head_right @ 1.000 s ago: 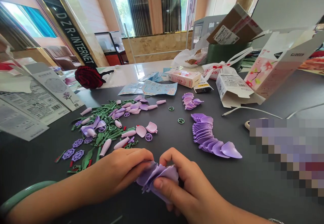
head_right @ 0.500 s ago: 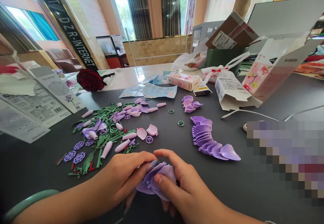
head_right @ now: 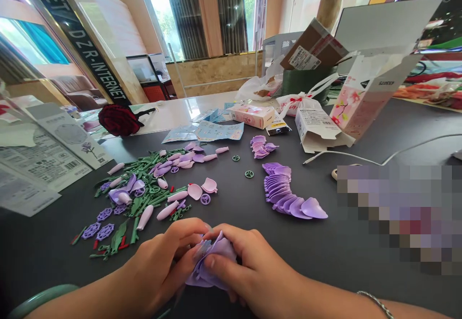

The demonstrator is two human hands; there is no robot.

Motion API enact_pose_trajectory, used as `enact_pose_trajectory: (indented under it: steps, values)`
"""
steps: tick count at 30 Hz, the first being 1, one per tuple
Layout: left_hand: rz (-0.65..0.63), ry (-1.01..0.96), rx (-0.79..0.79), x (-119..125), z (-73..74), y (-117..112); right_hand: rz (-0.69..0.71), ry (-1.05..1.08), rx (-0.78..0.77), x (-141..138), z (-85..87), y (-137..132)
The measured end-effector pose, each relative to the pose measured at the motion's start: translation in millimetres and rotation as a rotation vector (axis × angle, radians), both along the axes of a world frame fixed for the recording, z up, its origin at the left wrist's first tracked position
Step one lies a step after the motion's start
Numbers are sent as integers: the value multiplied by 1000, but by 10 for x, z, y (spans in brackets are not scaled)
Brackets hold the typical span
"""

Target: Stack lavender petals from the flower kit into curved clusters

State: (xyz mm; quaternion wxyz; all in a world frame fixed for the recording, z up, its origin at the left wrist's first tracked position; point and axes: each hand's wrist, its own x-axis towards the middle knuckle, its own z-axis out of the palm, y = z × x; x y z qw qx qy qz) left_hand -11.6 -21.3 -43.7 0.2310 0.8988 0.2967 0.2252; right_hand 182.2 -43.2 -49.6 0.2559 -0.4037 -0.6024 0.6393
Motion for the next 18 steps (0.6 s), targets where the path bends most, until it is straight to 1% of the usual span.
enact_pose_trajectory:
  steps: [3, 6, 8, 10, 11, 13, 16, 18]
  values:
    - [-33, -14, 192, -1, -24, 12, 4, -22, 109, -3, 13, -23]
    - [-70, -8, 318, 4, -14, 26, -64, -78, 203, -15, 6, -60]
    - [-114, 52, 346, 8, 10, 28, -90, -142, 250, -17, -15, -80]
    - [-137, 124, 355, 13, 36, 26, -83, -200, 303, -9, -41, -91]
    - [-139, 133, 359, 15, 46, 25, -79, -230, 338, -2, -52, -94]
    - [-155, 92, 383, 23, 52, 25, -73, -271, 410, 12, -67, -94]
    - [-185, 16, 435, 39, 34, 28, -39, -228, 481, 30, -64, -85]
    - [-176, 38, 450, 51, 20, 26, -31, -172, 508, 43, -53, -74]
